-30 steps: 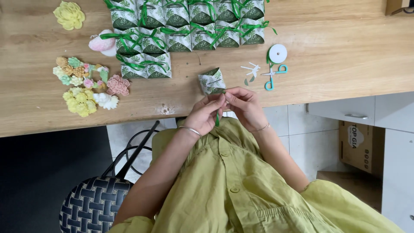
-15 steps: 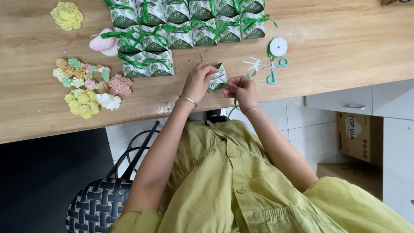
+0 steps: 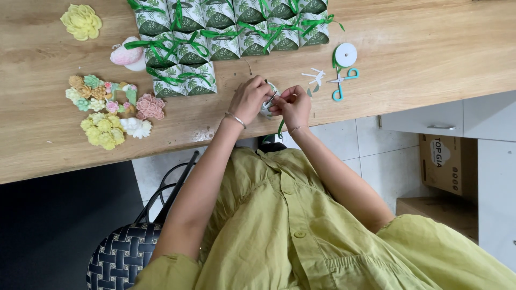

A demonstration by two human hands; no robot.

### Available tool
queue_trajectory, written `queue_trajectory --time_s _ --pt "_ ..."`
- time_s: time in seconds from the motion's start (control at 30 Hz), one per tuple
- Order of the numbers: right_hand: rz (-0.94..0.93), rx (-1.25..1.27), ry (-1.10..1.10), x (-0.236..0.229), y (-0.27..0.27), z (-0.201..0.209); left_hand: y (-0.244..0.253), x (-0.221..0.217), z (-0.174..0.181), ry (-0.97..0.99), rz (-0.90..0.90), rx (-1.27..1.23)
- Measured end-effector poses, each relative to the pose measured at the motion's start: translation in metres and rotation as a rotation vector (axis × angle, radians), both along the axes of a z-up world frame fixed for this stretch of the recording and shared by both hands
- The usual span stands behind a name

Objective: Packaging decorative wax melts into gift bags and small white boxes.

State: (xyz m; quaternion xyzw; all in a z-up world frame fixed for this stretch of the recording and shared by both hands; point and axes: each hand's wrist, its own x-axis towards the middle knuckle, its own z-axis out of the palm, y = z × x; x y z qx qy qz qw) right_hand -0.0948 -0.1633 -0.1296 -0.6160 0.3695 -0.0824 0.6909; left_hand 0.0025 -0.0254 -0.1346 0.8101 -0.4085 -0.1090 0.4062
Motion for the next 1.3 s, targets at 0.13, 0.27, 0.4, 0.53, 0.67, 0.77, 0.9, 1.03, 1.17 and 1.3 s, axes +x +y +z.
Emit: queue_trajectory --time_s 0.13,0.27,0.4,0.53,0.67,0.77,0.9,1.03,1.17,1.3 --pt "0.005 -0.033 0.011 0.0 0.001 0.006 0.005 0.0 0.007 -0.078 -0.028 -0.02" --pt "0.089 -0.043 0.017 0.0 -0.004 -0.003 0.013 -0.002 0.011 -0.107 -0.062 -0.071" --pt "0.194 -0.056 0.05 0.004 -0.01 -0.007 0.014 -0.004 0.008 -0.169 -0.075 -0.046" --pt "0.286 -0.068 0.085 0.006 -0.025 0.001 0.013 -0.003 0.01 -0.23 -0.062 -0.031" --pt "0.427 0.012 0.148 -0.006 -0.053 0.017 0.028 0.011 0.009 -0.052 0.057 0.02" --pt "0.494 0.103 0.181 -0.025 -0.072 0.039 0.051 0.025 0.009 0.254 0.176 -0.093" --pt "0.554 0.222 0.122 -0.05 -0.092 0.048 0.074 0.034 0.015 0.922 0.31 -0.42" --pt "0.592 0.268 0.023 -0.051 -0.092 0.062 0.069 0.025 0.036 1.226 0.237 -0.647" --pt "0.581 0.366 -0.12 -0.042 -0.085 0.071 0.051 0.012 0.047 1.25 0.111 -0.737" --pt "0.623 0.218 -0.169 -0.028 -0.078 0.062 0.04 0.003 0.056 0.992 0.058 -0.672"
